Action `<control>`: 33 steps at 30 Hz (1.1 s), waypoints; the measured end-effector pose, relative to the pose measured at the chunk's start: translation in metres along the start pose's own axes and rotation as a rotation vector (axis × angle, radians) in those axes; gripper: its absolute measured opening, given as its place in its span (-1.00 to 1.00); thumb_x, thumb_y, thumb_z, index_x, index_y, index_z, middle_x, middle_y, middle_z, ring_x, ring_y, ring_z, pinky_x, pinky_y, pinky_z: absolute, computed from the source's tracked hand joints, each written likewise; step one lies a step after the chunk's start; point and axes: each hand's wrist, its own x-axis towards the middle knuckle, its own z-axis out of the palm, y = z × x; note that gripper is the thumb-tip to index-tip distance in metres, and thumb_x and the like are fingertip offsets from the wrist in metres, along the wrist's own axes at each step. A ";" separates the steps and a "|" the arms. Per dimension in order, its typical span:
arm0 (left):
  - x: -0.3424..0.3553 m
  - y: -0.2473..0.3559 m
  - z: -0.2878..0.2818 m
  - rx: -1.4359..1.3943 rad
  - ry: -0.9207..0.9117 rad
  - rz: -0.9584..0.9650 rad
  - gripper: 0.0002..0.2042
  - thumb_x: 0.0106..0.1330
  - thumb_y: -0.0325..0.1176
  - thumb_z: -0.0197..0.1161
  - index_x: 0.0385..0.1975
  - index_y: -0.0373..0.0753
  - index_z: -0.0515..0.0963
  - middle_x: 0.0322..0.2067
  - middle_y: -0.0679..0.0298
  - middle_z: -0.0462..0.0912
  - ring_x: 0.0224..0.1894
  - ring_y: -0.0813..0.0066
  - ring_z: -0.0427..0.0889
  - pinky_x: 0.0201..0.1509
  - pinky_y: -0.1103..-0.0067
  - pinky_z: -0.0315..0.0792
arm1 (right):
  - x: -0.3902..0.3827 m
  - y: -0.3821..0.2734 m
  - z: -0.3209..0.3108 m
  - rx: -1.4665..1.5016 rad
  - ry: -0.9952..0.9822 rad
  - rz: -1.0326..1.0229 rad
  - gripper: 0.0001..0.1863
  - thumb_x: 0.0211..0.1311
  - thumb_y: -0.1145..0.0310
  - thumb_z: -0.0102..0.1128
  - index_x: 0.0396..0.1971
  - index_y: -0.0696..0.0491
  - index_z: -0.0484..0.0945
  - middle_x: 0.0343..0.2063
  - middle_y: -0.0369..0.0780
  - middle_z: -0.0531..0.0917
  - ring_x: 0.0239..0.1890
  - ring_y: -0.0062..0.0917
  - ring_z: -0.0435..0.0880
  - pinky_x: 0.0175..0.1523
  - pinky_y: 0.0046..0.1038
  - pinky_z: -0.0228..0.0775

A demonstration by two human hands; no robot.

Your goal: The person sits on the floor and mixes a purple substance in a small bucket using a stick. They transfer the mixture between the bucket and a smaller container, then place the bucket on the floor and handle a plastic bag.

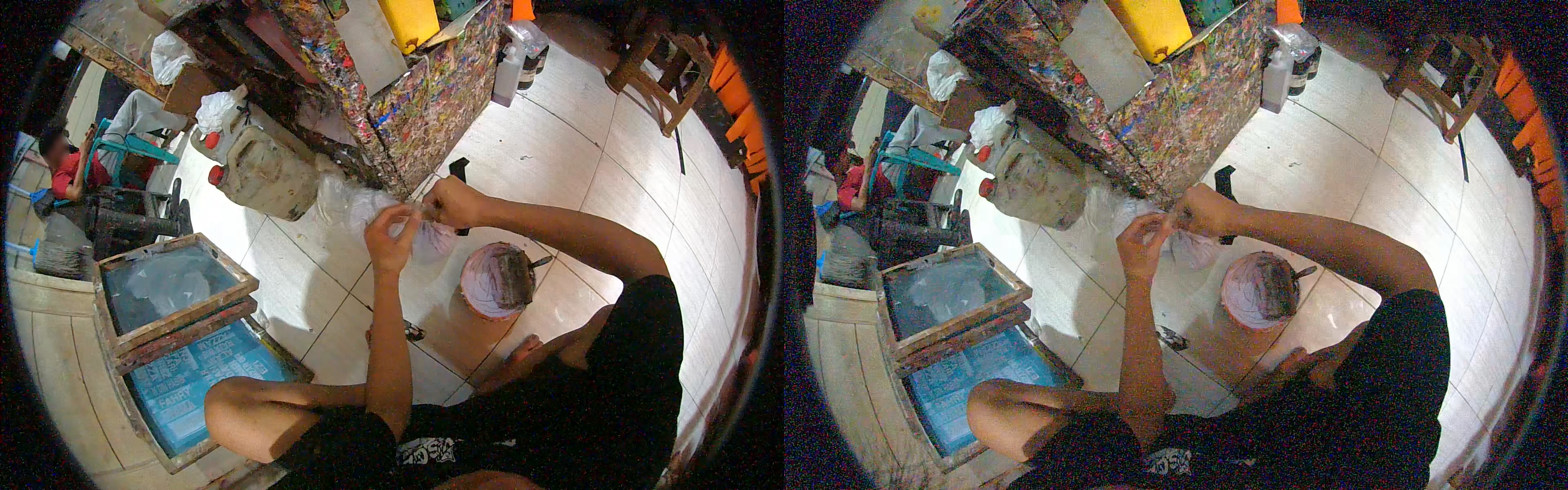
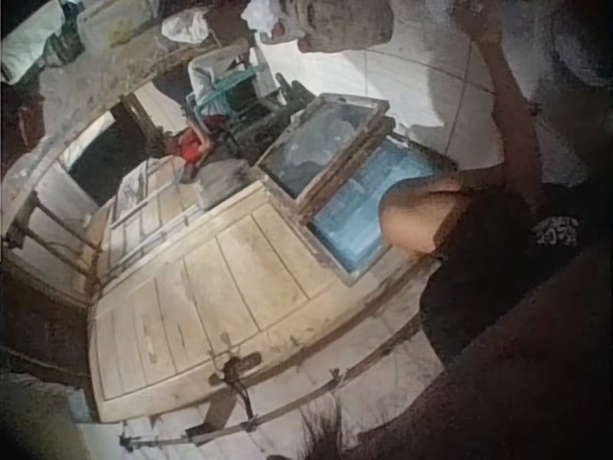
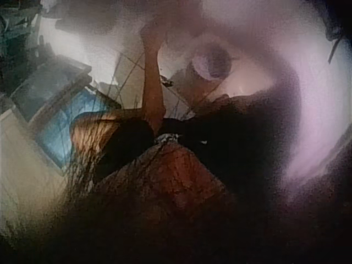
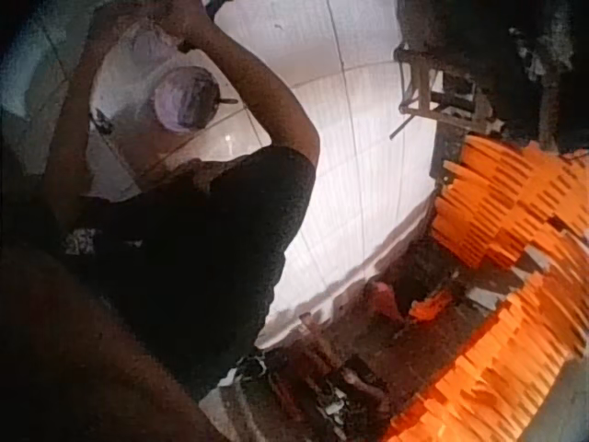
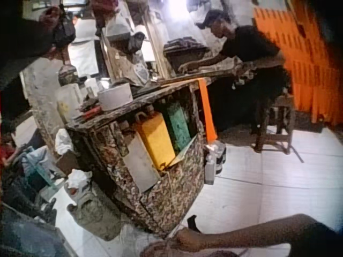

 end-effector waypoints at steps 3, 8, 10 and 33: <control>-0.006 -0.003 0.002 0.020 -0.057 -0.038 -0.73 0.08 -0.45 0.40 -0.22 -0.36 0.59 -0.29 0.22 0.66 -0.18 0.46 0.61 -0.02 0.51 0.48 | -0.001 0.006 0.003 -0.055 0.008 -0.069 -0.85 -0.01 0.38 0.27 -0.51 0.17 0.62 -0.63 0.01 0.58 -0.56 -0.13 0.59 -0.39 -0.24 0.42; 0.001 0.012 0.014 0.149 -0.474 -0.287 -0.76 0.15 -0.40 0.31 -0.21 -0.34 0.57 -0.16 0.15 0.61 0.04 0.30 0.52 0.13 0.43 0.39 | 0.005 0.021 0.023 -0.095 0.056 -0.173 -0.85 -0.03 0.39 0.24 -0.53 0.18 0.62 -0.62 0.01 0.58 -0.55 -0.10 0.59 -0.40 -0.23 0.43; 0.005 0.016 0.024 0.167 -0.572 -0.399 -0.77 0.22 -0.42 0.21 -0.16 -0.36 0.54 -0.06 0.09 0.57 0.13 0.27 0.46 0.21 0.41 0.32 | 0.001 0.031 0.023 -0.178 0.055 -0.097 -0.85 -0.18 0.43 0.23 -0.62 0.22 0.57 -0.60 0.02 0.60 -0.54 -0.06 0.61 -0.40 -0.17 0.43; -0.028 -0.056 0.021 0.161 -0.193 -0.114 -0.69 0.49 -0.29 -0.14 -0.19 -0.37 0.53 -0.06 -0.03 0.44 0.05 0.00 0.34 0.24 0.25 0.14 | 0.025 0.080 -0.035 -0.143 -0.212 0.366 -0.57 0.07 0.02 0.32 -0.46 0.17 0.66 -0.48 -0.06 0.67 -0.45 -0.37 0.66 -0.31 -0.32 0.50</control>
